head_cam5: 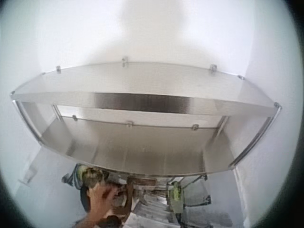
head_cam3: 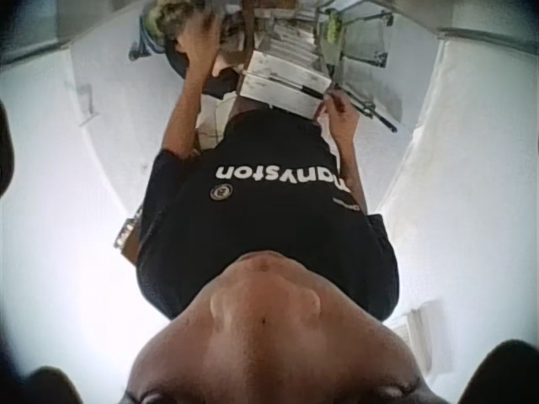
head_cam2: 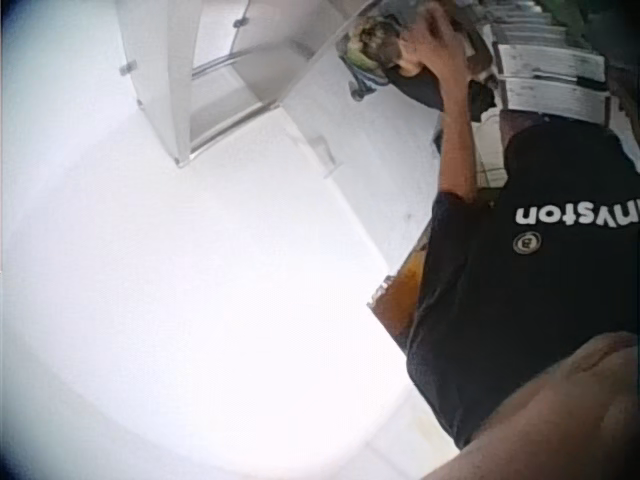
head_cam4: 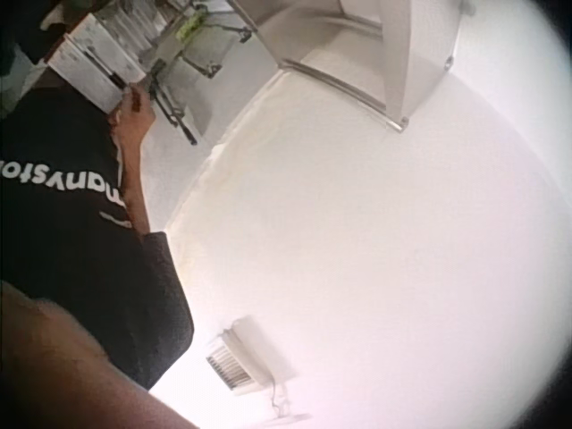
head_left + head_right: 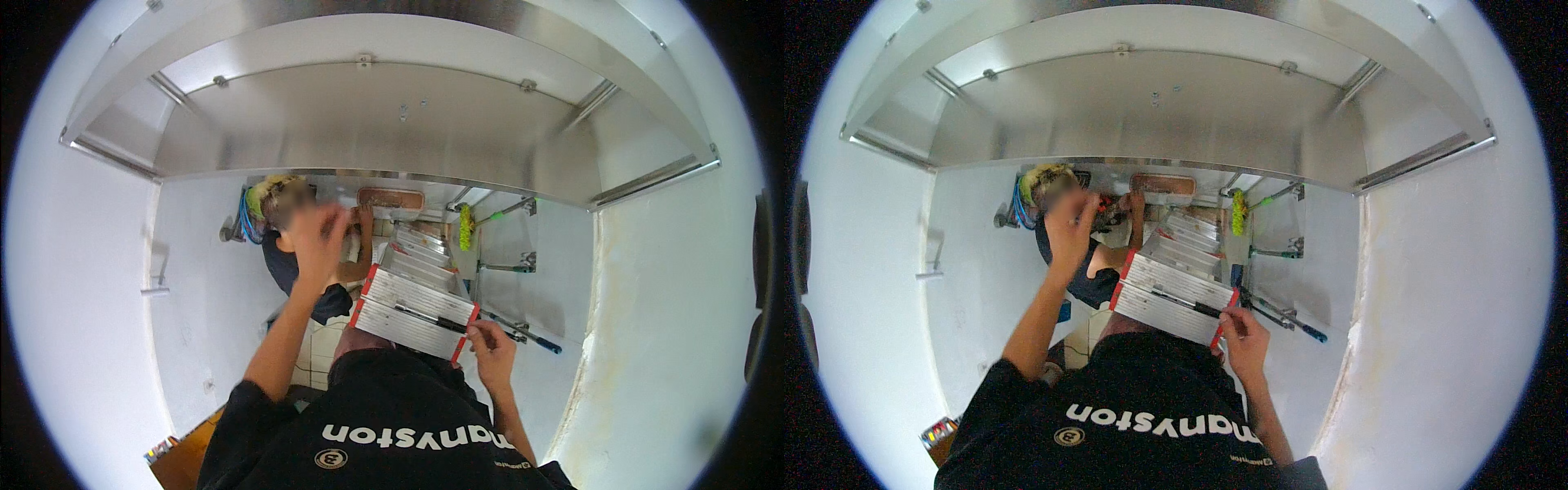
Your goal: The person positions a stainless steel shelf against a wall and secures it using screws and a power drill. They climb a ladder to reach the mounting points and tighten the fasteners.
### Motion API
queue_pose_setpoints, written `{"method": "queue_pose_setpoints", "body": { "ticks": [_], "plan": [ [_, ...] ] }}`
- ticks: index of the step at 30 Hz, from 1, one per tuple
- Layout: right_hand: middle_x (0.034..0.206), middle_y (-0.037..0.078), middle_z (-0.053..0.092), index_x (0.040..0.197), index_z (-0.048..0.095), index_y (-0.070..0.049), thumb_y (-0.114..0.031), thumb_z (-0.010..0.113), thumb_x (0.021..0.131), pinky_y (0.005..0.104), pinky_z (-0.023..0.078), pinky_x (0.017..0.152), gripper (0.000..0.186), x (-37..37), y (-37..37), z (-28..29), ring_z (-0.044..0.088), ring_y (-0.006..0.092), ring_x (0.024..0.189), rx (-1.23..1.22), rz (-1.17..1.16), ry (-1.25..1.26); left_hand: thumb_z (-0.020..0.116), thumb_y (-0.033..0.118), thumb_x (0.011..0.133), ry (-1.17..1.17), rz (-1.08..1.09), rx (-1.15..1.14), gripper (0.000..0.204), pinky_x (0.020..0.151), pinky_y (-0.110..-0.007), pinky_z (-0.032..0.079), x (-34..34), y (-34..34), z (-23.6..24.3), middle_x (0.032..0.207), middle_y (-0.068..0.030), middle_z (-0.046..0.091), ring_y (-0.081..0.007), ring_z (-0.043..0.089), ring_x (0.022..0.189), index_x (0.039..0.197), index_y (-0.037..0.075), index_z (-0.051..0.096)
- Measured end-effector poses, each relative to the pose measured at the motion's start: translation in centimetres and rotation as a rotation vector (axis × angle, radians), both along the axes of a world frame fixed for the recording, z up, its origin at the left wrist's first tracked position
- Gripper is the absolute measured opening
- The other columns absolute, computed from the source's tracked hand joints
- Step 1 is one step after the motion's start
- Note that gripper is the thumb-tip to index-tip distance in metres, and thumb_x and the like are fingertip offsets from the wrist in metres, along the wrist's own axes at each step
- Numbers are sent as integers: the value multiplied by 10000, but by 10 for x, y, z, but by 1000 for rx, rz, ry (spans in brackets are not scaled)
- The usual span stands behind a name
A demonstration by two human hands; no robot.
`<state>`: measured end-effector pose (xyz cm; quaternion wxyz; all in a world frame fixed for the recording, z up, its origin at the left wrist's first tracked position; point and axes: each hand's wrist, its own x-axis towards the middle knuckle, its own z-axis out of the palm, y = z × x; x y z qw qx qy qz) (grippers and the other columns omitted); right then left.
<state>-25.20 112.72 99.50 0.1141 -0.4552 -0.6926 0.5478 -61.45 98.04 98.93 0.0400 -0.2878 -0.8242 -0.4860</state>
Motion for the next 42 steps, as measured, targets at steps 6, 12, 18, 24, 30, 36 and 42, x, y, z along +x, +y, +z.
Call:
{"method": "queue_pose_setpoints", "body": {
  "ticks": [6,12,18,24,30,36,42],
  "plan": [
    [898,67,761,1131,752,-5,-141,734,1013,291,564,723,181,-24,3,30,698,111,794,66,-100,50,755,362,948,300,103,-100,367,826,-471,579,-209,140,28,964,-207,768,-385,742,883,1060,14,793],
    [938,85,775,1147,755,-8,-138,723,1021,295,581,759,184,-16,-4,10,717,125,845,10,-275,11,742,506,943,282,157,-417,523,893,-480,594,-279,224,9,1048,-238,779,-401,758,976,1120,18,803],
    [950,81,779,1156,754,4,-132,716,1025,305,587,782,193,-34,14,3,714,131,847,5,-303,-59,743,519,946,437,201,-461,513,868,-503,596,-292,218,-7,978,-252,776,-422,757,914,1012,16,823],
    [928,57,739,1179,726,12,-81,669,1043,266,538,673,174,-46,31,5,654,98,771,6,-277,-4,654,234,1006,393,232,-370,281,915,-496,580,-259,234,-3,1221,-223,742,-419,724,1068,1144,12,759],
    [896,64,729,1187,724,19,-83,679,1032,261,519,666,191,-83,39,17,643,104,733,16,-103,44,636,273,998,413,230,-667,313,941,-516,577,-309,233,-44,1143,-257,751,-441,728,1041,1109,22,788],
    [893,74,739,1200,735,6,-78,672,1026,267,540,693,202,-107,35,44,663,113,742,201,81,55,656,163,995,413,296,-392,200,895,-464,584,-263,238,-14,1122,-206,765,-376,740,1039,1039,18,786],
    [928,90,764,1262,705,-15,-50,651,1026,269,557,727,244,-92,17,30,699,122,793,-34,-8,1,586,238,1007,433,356,-203,314,1009,-555,513,-295,250,-67,1240,-262,705,-465,656,1177,1194,38,741]
  ]
}}
